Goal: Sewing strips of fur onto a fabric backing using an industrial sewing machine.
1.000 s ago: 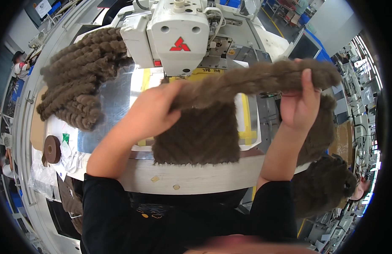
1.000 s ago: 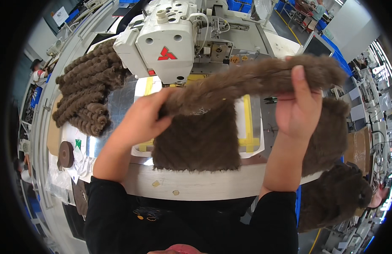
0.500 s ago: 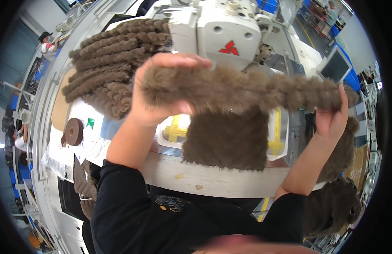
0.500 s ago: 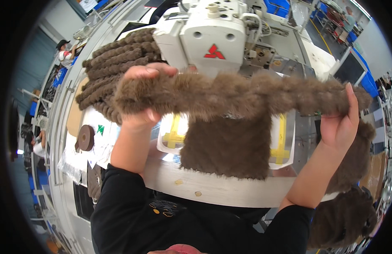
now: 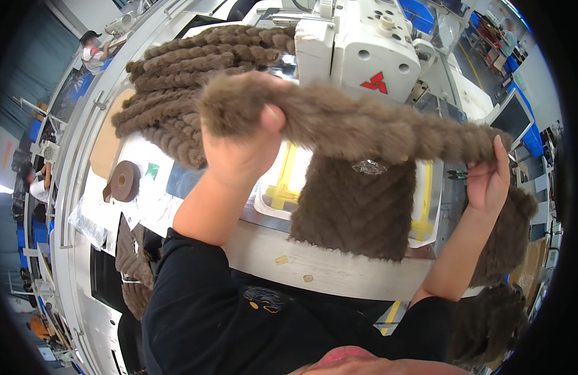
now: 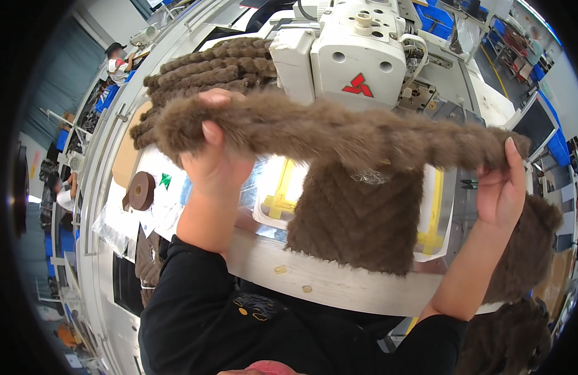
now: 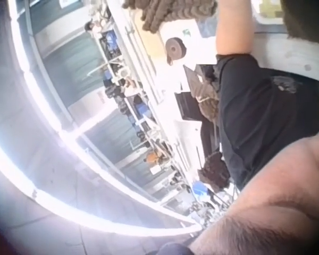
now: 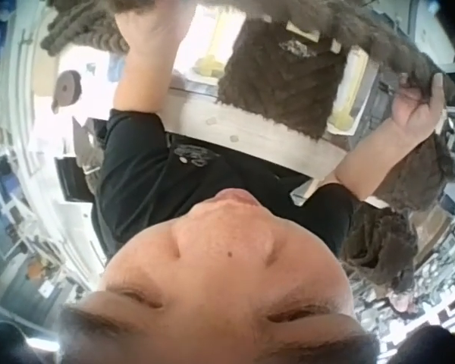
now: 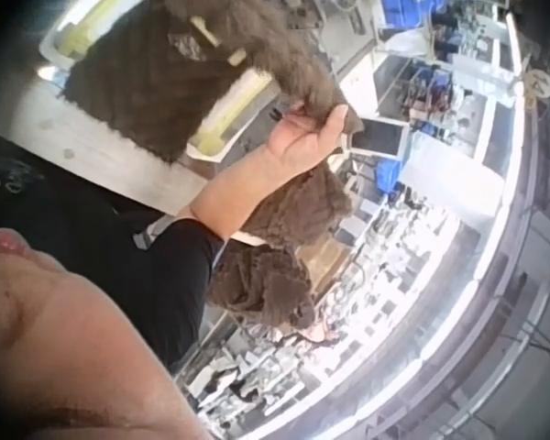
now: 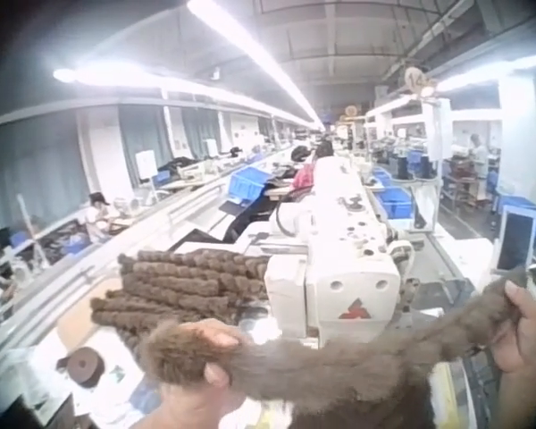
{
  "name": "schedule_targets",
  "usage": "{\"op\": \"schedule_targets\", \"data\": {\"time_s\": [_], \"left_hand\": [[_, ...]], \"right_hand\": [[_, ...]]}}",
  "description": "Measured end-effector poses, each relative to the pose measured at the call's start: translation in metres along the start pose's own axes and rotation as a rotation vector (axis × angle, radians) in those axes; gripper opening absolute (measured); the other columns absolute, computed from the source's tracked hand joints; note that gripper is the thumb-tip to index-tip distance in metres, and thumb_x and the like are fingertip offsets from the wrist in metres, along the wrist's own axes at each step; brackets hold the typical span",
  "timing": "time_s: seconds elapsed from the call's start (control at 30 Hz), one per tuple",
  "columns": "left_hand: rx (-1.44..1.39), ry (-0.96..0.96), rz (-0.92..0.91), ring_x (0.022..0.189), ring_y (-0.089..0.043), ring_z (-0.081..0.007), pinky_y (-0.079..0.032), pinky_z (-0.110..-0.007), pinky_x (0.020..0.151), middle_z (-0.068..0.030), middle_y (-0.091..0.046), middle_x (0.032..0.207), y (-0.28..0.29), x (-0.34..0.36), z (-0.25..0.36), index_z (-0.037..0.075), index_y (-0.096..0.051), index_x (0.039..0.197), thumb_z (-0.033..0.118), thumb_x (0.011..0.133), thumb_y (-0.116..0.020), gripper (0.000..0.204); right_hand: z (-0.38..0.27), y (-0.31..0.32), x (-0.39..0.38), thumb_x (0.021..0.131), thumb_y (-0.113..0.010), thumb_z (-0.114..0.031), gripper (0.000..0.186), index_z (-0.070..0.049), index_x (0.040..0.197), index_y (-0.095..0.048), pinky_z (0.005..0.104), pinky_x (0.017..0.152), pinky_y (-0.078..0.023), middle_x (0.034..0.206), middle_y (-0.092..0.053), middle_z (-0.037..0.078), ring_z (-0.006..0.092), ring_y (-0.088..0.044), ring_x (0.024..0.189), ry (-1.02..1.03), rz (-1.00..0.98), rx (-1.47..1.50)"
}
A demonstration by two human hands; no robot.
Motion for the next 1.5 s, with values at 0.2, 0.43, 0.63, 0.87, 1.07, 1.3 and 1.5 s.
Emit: {"op": "schedule_targets", "data": {"time_s": [0.2, 0.43, 0.63, 0.87, 1.07, 1.3, 1.5], "left_hand": [[-0.014, 0.108, 0.138, 0.108, -0.069, -0.0246, -0.056, -0.042, 0.098, -0.0142, -0.073, 0.114, 0.003, 0.005, 0.009, 0.002, -0.066, 0.115, 0.001, 0.088, -0.078, 0.029], [0.268, 0.495, -0.034, 0.091, -0.07, -0.0159, -0.055, -0.029, 0.086, -0.0053, -0.074, 0.097, -0.02, -0.005, -0.015, 0.0, -0.072, 0.109, 0.003, 0.088, -0.079, 0.022], [0.132, 0.579, 0.128, 0.103, -0.068, -0.0238, -0.058, -0.04, 0.088, -0.0138, -0.067, 0.112, -0.007, -0.001, -0.018, -0.001, -0.057, 0.126, 0.014, 0.096, -0.069, 0.035], [0.146, 0.527, 0.155, 0.094, -0.069, -0.0217, -0.059, -0.036, 0.081, -0.0123, -0.069, 0.104, -0.007, 0.0, -0.019, -0.001, -0.061, 0.122, 0.023, 0.093, -0.077, 0.04], [0.517, 0.629, -0.038, 0.081, -0.07, -0.0158, -0.056, -0.029, 0.075, -0.0055, -0.073, 0.087, -0.038, -0.024, -0.03, -0.002, -0.074, 0.095, -0.001, 0.071, -0.089, 0.029], [0.704, 0.46, -0.388, 0.079, -0.071, -0.0161, -0.055, -0.028, 0.073, -0.0087, -0.076, 0.09, -0.05, -0.026, -0.031, -0.001, -0.076, 0.092, 0.004, 0.062, -0.095, 0.035], [0.648, 0.277, -0.517, 0.079, -0.073, -0.0187, -0.056, -0.029, 0.073, -0.0119, -0.076, 0.089, -0.049, -0.021, -0.022, -0.002, -0.077, 0.096, 0.01, 0.063, -0.095, 0.039]], "right_hand": [[-0.022, -0.028, -0.007, 0.093, -0.072, -0.025, 0.037, 0.001, 0.118, -0.067, 0.0296, 0.085, -0.05, 0.119, -0.071, 0.009, 0.0162, -0.066, 0.104, 0.154, -0.146, -0.682], [0.043, -0.121, -0.079, 0.081, -0.082, -0.046, 0.057, 0.004, 0.105, -0.069, 0.0436, 0.085, -0.052, 0.106, -0.071, 0.02, 0.0353, -0.068, 0.099, -0.102, -1.147, -1.049], [0.07, -0.136, -0.1, 0.09, -0.077, -0.045, 0.053, 0.006, 0.087, -0.066, 0.0368, 0.066, -0.053, 0.074, -0.068, 0.018, 0.0318, -0.069, 0.068, -0.395, -1.192, -0.903], [0.118, -0.14, -0.109, 0.09, -0.08, -0.036, 0.042, 0.003, 0.102, -0.07, 0.0346, 0.073, -0.054, 0.086, -0.073, 0.016, 0.0261, -0.071, 0.079, -0.529, -1.05, -0.895], [0.106, -0.135, -0.105, 0.084, -0.084, -0.029, 0.042, 0.0, 0.11, -0.067, 0.036, 0.076, -0.053, 0.099, -0.069, 0.017, 0.0268, -0.068, 0.089, -0.101, -0.821, -0.771], [0.099, -0.133, -0.096, 0.084, -0.076, -0.007, 0.017, -0.001, 0.098, -0.07, 0.0371, 0.071, -0.052, 0.089, -0.065, 0.011, 0.0303, -0.066, 0.081, 0.102, -0.813, -0.716], [0.097, -0.133, -0.095, 0.081, -0.075, -0.004, 0.013, -0.002, 0.092, -0.069, 0.0367, 0.067, -0.052, 0.085, -0.062, 0.01, 0.03, -0.065, 0.077, 0.222, -0.81, -0.838]]}}
Point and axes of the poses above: each hand's wrist, its own x-axis towards the middle knuckle, its own y-axis out of the back of the hand, z = x × y, the point moved 2 cm from there along x, towards the middle knuckle
